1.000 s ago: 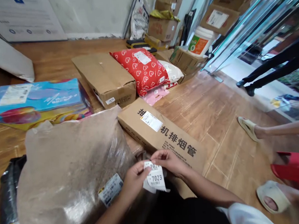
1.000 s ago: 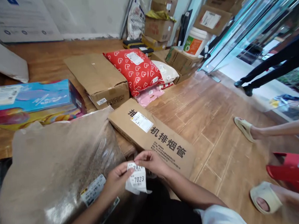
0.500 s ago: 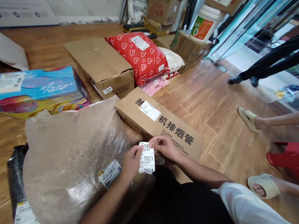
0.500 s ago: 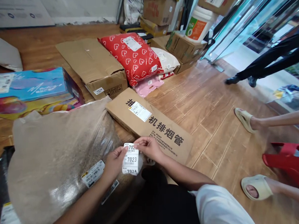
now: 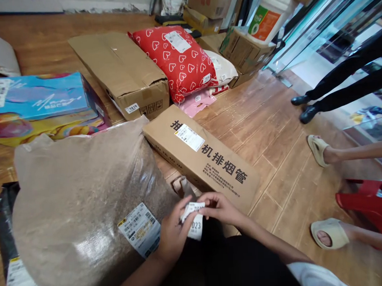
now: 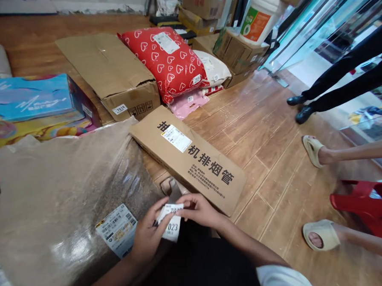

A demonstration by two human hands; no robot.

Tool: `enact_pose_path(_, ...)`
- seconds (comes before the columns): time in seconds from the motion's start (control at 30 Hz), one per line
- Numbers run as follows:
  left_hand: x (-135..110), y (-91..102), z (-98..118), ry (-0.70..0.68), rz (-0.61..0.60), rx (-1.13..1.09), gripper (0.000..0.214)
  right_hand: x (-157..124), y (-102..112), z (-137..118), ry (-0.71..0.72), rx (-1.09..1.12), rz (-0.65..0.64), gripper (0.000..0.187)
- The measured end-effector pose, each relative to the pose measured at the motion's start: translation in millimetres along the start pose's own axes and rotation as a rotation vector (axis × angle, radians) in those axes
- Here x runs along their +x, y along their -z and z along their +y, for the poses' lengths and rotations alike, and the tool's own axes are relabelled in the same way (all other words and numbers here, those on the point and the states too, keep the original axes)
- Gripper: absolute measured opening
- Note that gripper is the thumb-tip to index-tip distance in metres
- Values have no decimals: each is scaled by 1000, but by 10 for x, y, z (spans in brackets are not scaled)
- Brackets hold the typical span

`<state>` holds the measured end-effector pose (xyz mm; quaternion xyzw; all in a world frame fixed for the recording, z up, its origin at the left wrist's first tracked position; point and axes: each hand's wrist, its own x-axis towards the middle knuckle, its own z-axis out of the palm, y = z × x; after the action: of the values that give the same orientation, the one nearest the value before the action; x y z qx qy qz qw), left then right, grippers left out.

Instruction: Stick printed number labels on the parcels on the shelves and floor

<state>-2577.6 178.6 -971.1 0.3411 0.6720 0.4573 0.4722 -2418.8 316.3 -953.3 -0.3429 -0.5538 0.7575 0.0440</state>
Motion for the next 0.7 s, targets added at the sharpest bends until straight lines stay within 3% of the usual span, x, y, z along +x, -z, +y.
enact_pose_path(0.1, 35, 49, -78, 144, 86, 6, 37, 219, -241, 147, 31, -20, 129, 29)
enact_pose_path(0.23, -142, 137, -258, 322, 219, -76, 39, 470, -510, 244, 96, -160, -29, 27)
enact_pose_path(0.3, -306, 200, -333, 376, 185, -135, 38, 549, -497, 188, 196, -248, -53, 24)
enact_pose_path(0.37, -488, 293, -388, 357, 20, -64, 37, 499, -253, 50, 294, -274, 166, 23)
enact_pose_path(0.43, -657, 416, -427, 251, -197, 106, 39, 238, 208, -101, 329, -208, 582, 32)
enact_pose_path(0.47, -726, 485, -438, 163, -305, 182, 40, 29, 475, -146, 324, -164, 724, 35)
enact_pose_path(0.53, -825, 623, -441, -21, -506, 247, 38, -467, 958, -115, 211, -166, 764, 47)
enact_pose_path(0.6, -880, 746, -426, -115, -660, 209, 36, -906, 1260, 90, 64, -354, 828, 53)
enact_pose_path(0.7, -945, 891, -434, 16, -817, 67, 38, -1147, 1363, 569, -4, -546, 845, 48)
